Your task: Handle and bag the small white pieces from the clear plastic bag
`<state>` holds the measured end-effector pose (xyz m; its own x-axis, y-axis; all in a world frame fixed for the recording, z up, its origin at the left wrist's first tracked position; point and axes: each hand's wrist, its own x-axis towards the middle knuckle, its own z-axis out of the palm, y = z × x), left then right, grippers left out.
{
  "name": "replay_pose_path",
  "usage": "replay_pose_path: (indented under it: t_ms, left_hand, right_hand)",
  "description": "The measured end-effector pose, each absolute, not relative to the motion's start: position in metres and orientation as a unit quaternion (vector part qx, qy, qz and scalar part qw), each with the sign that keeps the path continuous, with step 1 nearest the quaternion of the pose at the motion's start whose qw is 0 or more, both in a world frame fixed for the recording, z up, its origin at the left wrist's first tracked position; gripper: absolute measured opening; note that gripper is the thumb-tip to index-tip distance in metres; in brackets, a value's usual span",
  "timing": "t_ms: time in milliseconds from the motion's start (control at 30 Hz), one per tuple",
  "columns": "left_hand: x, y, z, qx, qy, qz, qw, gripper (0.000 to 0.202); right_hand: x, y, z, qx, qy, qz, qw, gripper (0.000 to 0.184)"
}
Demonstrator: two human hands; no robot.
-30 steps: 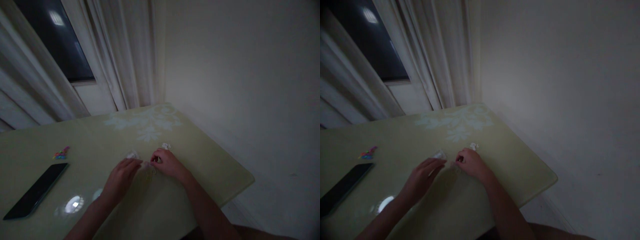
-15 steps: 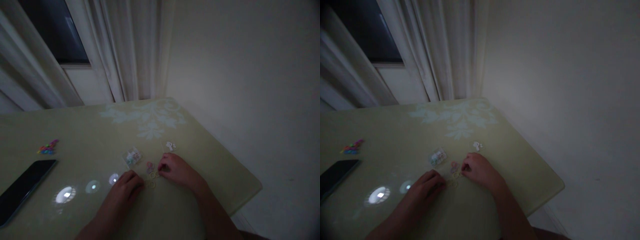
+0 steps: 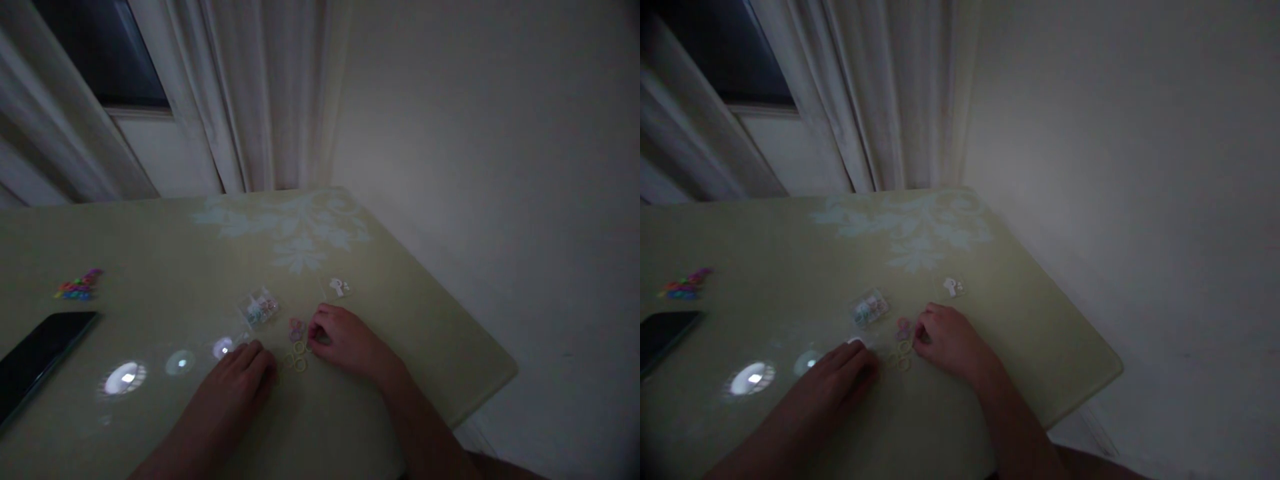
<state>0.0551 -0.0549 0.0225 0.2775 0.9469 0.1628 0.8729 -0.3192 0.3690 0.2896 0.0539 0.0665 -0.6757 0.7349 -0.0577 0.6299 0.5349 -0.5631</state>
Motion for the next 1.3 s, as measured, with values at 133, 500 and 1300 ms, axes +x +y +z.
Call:
replay_pose_path:
  t_ms: [133,500,1300]
  left_hand:
    - [0.061,-0.062,0.011,0.829,0.534,0.163,-0.03,0.021]
    - [0.073,-0.05,0.031,0.756,0.543,0.287,0.227,0.016]
    - [0.066,-0.046,0.034,0.718,0.536,0.377,0.235,0.028]
  right_hand:
    - [0.285,0.05,0.063,-0.387,-0.888,0.233,0.087,0.005]
    - [0.277,0.048,0.06,-0.367,-0.869,0.313,0.108,0.003]
    - [0.273,0.039,0.066,-0.368,-0.899,0.222,0.083,0.003]
